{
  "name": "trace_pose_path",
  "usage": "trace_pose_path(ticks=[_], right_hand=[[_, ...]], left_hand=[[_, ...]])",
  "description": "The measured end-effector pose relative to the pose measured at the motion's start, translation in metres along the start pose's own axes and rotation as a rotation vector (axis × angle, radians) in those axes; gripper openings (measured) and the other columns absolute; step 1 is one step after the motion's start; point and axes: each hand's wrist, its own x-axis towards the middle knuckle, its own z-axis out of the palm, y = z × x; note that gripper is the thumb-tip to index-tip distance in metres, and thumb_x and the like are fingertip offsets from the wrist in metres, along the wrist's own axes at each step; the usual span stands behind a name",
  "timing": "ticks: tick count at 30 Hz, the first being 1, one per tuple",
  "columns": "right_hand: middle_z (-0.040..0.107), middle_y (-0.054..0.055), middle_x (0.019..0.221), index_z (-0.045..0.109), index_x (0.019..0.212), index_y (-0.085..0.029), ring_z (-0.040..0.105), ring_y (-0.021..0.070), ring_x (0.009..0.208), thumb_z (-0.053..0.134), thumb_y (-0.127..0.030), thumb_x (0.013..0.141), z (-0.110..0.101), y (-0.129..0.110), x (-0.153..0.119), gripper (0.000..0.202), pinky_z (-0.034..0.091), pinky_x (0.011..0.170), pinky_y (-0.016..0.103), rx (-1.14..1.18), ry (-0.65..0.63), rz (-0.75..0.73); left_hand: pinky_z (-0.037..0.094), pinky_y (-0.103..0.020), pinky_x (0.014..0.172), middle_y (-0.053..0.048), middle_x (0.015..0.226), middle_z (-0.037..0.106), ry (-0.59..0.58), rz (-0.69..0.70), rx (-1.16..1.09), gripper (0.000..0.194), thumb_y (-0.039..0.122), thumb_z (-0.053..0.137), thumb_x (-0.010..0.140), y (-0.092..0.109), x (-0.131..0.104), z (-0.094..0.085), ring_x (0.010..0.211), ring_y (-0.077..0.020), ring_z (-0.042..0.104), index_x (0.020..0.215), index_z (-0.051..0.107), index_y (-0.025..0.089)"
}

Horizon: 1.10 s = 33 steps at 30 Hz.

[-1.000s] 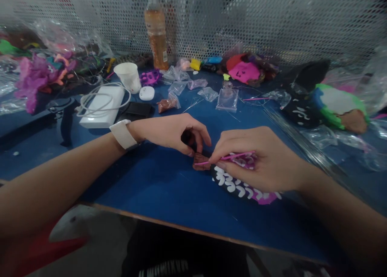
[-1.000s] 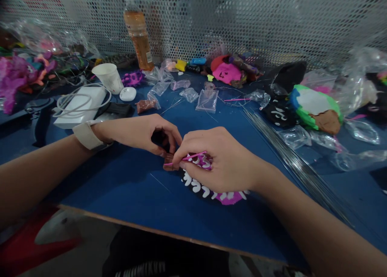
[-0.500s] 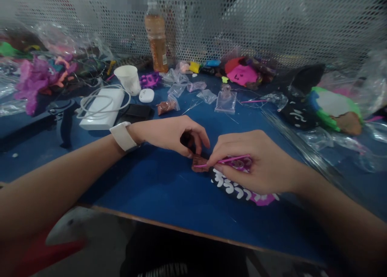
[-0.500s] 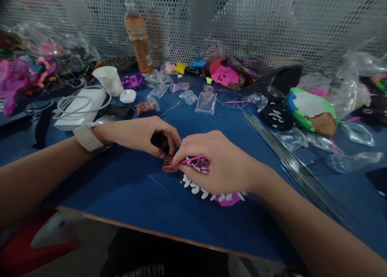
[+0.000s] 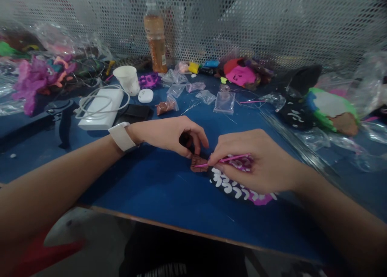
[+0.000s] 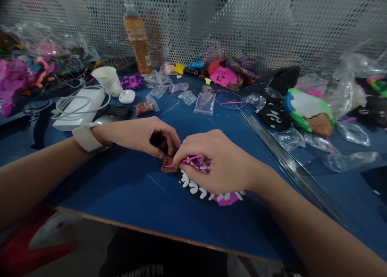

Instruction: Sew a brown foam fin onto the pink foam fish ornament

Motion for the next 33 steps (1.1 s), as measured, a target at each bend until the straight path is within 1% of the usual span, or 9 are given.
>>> trace_pose_path(ticks=[10, 19, 26, 33], right_hand=[[0.076, 0.001, 0.083, 0.077, 0.093, -0.021, 0.069, 0.0154, 0.073, 0.063, -0.007, 0.084, 0.0020, 0.0018, -0.0001, 0.021, 0.050, 0.068, 0.028, 0.017, -0.007, 0.000], [0.076, 0.000, 0.082, 0.077, 0.094, -0.022, 0.069, 0.0147, 0.071, 0.063, -0.007, 0.084, 0.0012, 0.0007, -0.0002, 0.023, 0.051, 0.067, 0.027, 0.023, -0.015, 0.006], [0.077, 0.001, 0.084, 0.077, 0.094, -0.023, 0.069, 0.0162, 0.070, 0.062, -0.007, 0.084, 0.0009, 0.0006, 0.0008, 0.024, 0.052, 0.067, 0.029, 0.011, -0.030, 0.017], [0.078, -0.001, 0.086, 0.077, 0.097, -0.024, 0.071, 0.0157, 0.073, 0.064, -0.006, 0.085, 0.0017, 0.0001, 0.0005, 0.025, 0.054, 0.070, 0.028, 0.041, 0.002, -0.005]], left_hand=[[0.057, -0.019, 0.078, -0.005, 0.102, 0.080, 0.001, -0.002, 0.000, 0.040, 0.008, 0.074, 0.083, -0.0001, -0.0001, -0.0001, 0.089, -0.0142, 0.076, 0.121, 0.072, 0.019], [0.058, -0.019, 0.079, -0.005, 0.102, 0.079, 0.003, -0.004, -0.005, 0.040, 0.007, 0.073, 0.083, -0.0009, -0.0001, 0.0000, 0.090, -0.0146, 0.076, 0.121, 0.072, 0.020], [0.057, -0.019, 0.078, -0.004, 0.101, 0.080, 0.004, -0.007, -0.002, 0.040, 0.006, 0.074, 0.082, 0.0000, 0.0002, 0.0002, 0.088, -0.0143, 0.076, 0.119, 0.072, 0.019], [0.057, -0.018, 0.078, -0.004, 0.101, 0.080, 0.014, 0.003, 0.009, 0.038, 0.008, 0.077, 0.082, -0.0005, 0.0000, 0.0006, 0.089, -0.0143, 0.076, 0.118, 0.074, 0.020]])
